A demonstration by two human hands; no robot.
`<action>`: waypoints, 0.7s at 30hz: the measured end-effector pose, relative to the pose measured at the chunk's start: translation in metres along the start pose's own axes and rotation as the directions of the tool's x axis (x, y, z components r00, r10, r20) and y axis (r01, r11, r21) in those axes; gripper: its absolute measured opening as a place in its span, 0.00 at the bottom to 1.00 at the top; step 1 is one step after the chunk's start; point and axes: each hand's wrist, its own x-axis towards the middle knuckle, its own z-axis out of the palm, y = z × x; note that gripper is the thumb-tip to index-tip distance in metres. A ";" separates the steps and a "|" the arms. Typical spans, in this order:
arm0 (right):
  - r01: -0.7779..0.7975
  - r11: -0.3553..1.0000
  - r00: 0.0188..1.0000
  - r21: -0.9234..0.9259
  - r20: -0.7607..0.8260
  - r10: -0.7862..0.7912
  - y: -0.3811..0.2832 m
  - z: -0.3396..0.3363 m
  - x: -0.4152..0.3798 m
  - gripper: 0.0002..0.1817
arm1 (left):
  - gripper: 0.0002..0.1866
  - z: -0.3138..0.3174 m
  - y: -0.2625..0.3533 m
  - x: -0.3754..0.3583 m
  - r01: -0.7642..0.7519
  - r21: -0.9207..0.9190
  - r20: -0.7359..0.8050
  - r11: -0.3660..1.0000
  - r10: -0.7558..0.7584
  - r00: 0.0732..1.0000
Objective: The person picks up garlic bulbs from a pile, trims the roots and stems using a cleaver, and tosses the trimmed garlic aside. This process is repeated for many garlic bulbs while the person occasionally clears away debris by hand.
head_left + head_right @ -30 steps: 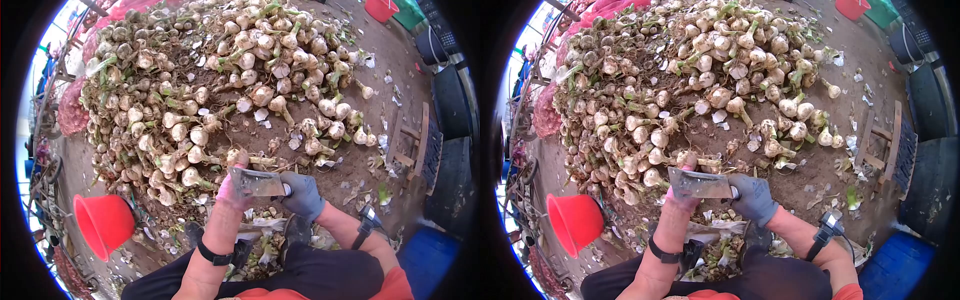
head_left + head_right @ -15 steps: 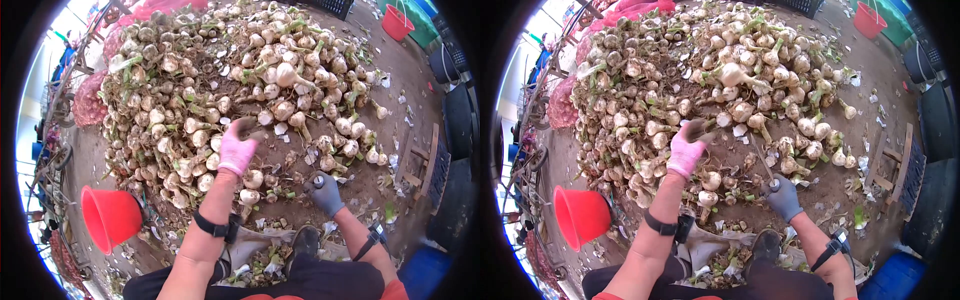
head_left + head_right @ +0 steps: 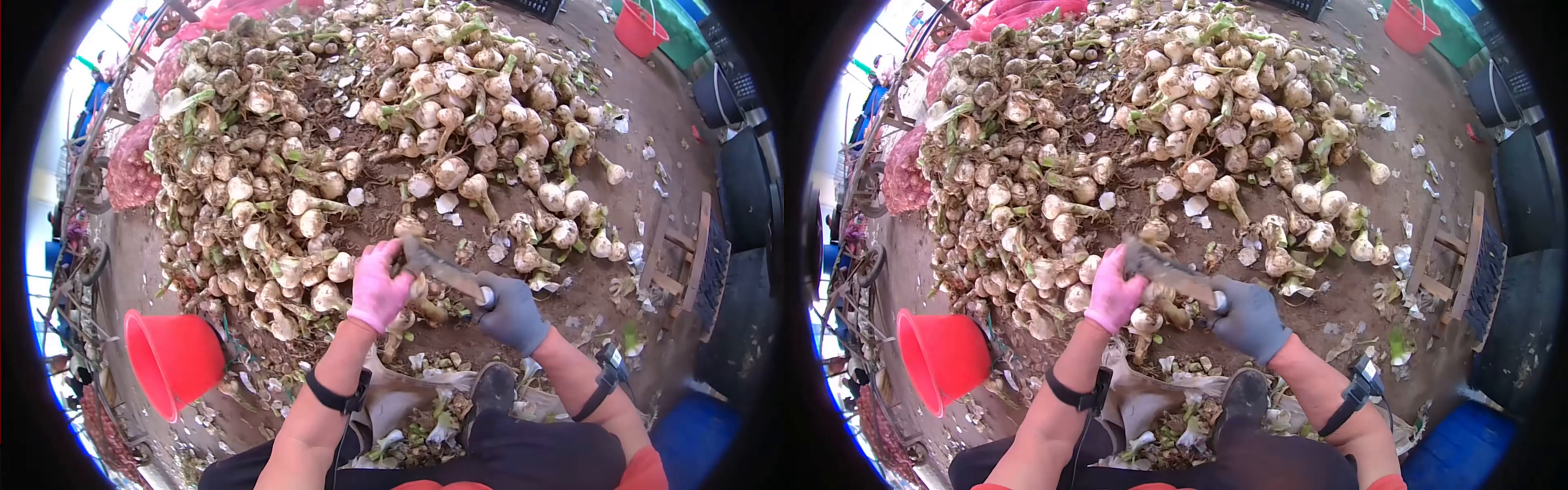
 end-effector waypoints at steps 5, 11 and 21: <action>0.131 0.986 0.991 -0.100 0.013 -0.130 -0.026 -0.009 0.000 0.16 | 0.17 0.007 0.028 -0.014 -0.154 0.226 0.007 0.962 0.156 0.988; -0.147 0.975 0.986 -0.165 -0.097 0.133 0.060 -0.012 0.003 0.11 | 0.15 -0.013 0.056 -0.018 -0.209 0.197 0.020 0.958 0.209 0.978; -0.051 0.995 0.995 0.084 -0.082 0.058 0.023 -0.015 -0.005 0.12 | 0.15 -0.008 0.052 -0.013 0.398 -0.716 0.182 0.573 -0.398 0.899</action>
